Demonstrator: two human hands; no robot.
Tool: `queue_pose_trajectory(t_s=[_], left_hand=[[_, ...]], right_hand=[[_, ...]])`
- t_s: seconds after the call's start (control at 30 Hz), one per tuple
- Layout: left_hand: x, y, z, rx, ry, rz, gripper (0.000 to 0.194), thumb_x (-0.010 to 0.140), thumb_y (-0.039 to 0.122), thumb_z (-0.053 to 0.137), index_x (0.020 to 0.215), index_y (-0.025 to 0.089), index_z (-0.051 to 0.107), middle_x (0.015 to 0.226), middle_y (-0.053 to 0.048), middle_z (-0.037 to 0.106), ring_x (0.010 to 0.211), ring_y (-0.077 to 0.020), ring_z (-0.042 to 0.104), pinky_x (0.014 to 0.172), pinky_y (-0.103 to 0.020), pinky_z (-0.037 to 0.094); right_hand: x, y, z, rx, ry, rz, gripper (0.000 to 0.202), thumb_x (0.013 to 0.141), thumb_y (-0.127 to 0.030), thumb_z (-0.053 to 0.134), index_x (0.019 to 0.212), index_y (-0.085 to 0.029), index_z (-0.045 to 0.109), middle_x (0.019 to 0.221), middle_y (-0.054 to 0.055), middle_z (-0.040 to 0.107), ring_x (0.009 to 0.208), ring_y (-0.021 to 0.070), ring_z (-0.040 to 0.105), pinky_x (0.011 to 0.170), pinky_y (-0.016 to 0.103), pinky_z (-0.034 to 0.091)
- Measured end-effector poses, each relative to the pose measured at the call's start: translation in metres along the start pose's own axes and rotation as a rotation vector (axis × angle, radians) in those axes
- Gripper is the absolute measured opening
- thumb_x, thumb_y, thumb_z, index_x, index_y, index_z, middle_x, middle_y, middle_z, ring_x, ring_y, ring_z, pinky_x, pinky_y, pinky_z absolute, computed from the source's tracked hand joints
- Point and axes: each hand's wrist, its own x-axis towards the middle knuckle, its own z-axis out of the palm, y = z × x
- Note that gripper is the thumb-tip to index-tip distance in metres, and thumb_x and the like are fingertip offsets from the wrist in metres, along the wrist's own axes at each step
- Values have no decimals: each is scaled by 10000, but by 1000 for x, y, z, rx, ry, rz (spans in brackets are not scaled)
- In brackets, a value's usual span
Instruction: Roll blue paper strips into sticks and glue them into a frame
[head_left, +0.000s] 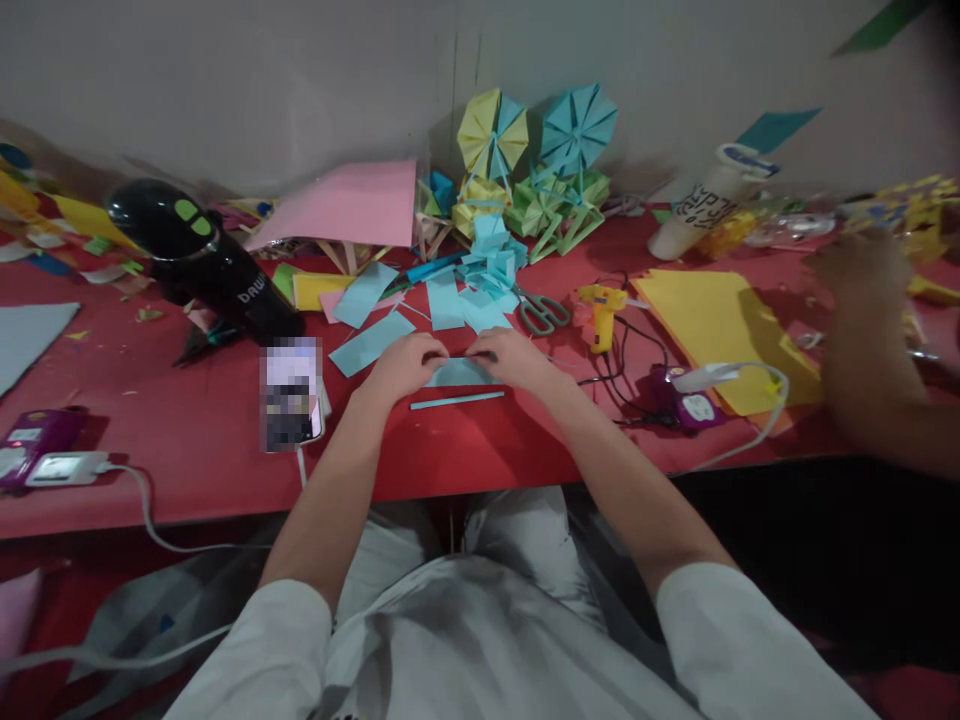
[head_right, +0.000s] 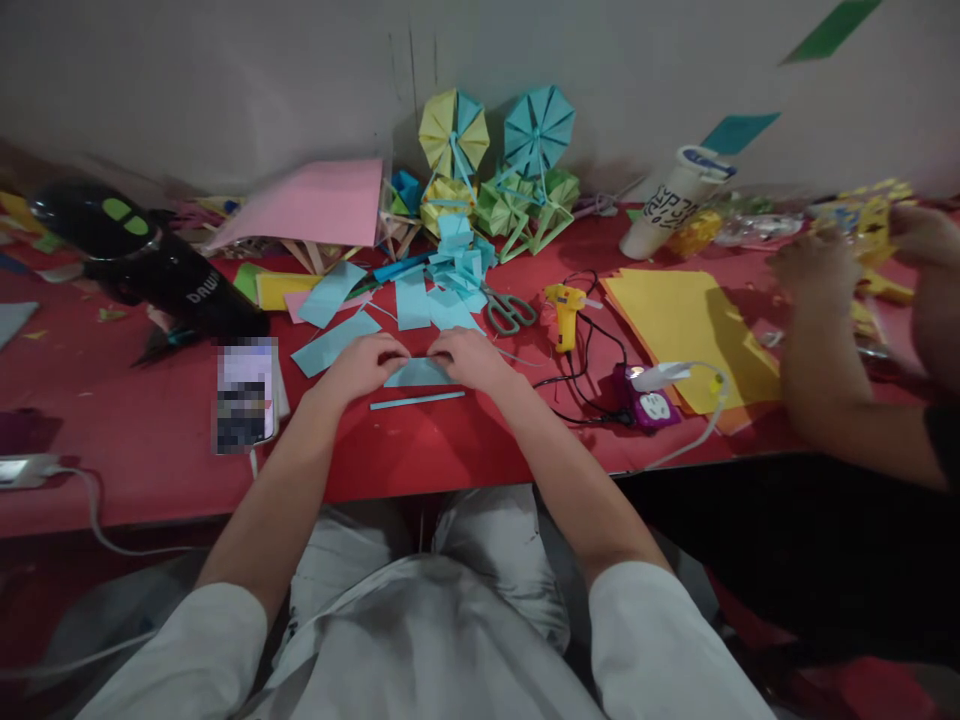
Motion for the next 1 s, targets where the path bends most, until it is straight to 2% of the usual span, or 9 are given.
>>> queue_pose_trajectory(t_s=[0.2, 0.43, 0.63, 0.77, 1.0], left_hand=[[2, 9, -6, 291, -52, 25, 233, 856, 163, 574, 926, 216, 790, 985, -68, 727, 882, -203, 655, 727, -282, 471], [4, 21, -10, 571, -145, 70, 263, 882, 135, 523, 950, 208, 767, 1016, -92, 721, 919, -235, 671, 688, -298, 451], [-7, 36, 4, 747, -74, 95, 293, 939, 81, 455, 969, 130, 743, 1001, -148, 698, 886, -231, 674, 656, -309, 452], [-17, 41, 9, 760, -78, 88, 298, 962, 87, 441, 985, 92, 738, 1036, -174, 687, 910, -259, 671, 643, -322, 451], [-23, 31, 11, 750, -41, 123, 301, 961, 85, 442, 991, 122, 740, 1016, -162, 677, 932, -253, 651, 651, -316, 452]], right_hand=[[10, -9, -4, -99, -116, -33, 275, 904, -115, 539, 1023, -159, 783, 1070, 100, 732, 1040, 204, 633, 890, 289, 443], [13, -36, -14, -335, -242, 46, 304, 947, -113, 485, 1094, -175, 743, 1149, 113, 703, 1089, 222, 641, 812, 277, 442], [2, -58, -11, -467, -211, 85, 302, 980, -115, 437, 1132, -138, 697, 1169, 154, 679, 1120, 261, 622, 780, 302, 486], [-9, -67, -5, -482, -186, 137, 357, 999, -95, 366, 1155, -126, 686, 1215, 183, 642, 1157, 264, 582, 782, 310, 503], [-21, -64, 3, -488, -126, 154, 383, 995, -78, 348, 1178, -126, 681, 1230, 178, 628, 1164, 271, 553, 873, 343, 486]])
